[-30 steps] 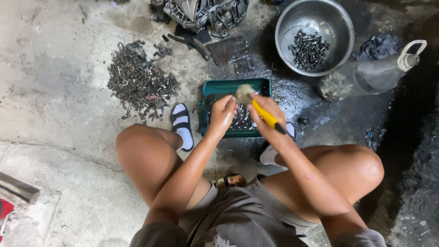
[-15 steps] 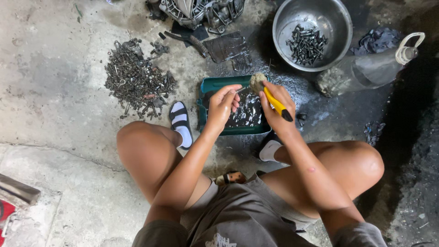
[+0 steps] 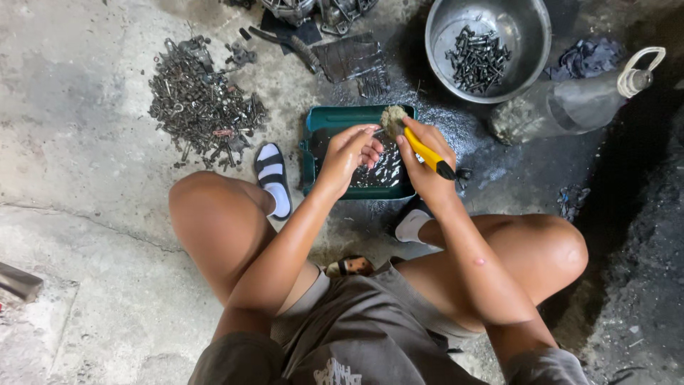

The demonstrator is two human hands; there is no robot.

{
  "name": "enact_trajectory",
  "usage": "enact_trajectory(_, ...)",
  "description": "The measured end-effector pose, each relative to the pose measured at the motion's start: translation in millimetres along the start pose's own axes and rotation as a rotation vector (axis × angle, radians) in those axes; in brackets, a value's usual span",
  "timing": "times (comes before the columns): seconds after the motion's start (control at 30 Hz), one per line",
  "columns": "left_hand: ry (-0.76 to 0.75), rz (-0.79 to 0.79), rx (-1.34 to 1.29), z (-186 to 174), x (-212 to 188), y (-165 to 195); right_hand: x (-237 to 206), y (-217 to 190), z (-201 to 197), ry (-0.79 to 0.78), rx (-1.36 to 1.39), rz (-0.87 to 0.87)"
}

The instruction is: The person sits on the floor and scrubs small metal parts with a brush in a green tray filled with liquid. They repeatedly pick parts from a pile on the floor, scrub them, and place them into a metal bowl.

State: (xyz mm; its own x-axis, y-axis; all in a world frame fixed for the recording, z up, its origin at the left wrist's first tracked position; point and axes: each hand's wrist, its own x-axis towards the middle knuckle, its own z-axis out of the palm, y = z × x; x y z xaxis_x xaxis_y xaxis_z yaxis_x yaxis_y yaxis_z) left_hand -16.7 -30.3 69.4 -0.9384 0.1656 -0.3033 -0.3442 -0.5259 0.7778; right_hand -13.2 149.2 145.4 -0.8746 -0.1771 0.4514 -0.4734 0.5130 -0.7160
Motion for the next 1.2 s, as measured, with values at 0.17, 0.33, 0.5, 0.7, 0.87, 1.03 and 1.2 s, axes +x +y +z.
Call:
enact_trajectory(0.17,-0.009,-0.014,0.095,1,0,2,3,0,-1,0.01,0.007,0.021)
enact_trajectory(0.33,0.102,0.045,0.14,-6,8,-6,5,-9,-5,0.083,-0.057,0.007)
enact_trajectory(0.5,0.148,0.124,0.092,-5,10,-23,-5,-20,0,0.066,-0.027,-0.109)
enact_trajectory(0.7,0.207,0.157,0.132,-4,5,-21,-2,-5,6,0.052,-0.124,-0.034)
enact_trajectory(0.87,0.271,0.132,0.031,-2,7,-19,-6,-6,12,0.068,-0.015,-0.187)
enact_trajectory(1.03,0.273,0.103,-0.003,-3,5,-20,-7,-7,14,0.028,-0.125,-0.072)
enact_trajectory(1.2,0.298,0.079,-0.047,-4,5,-9,-4,-3,15,0.1,-0.173,-0.244)
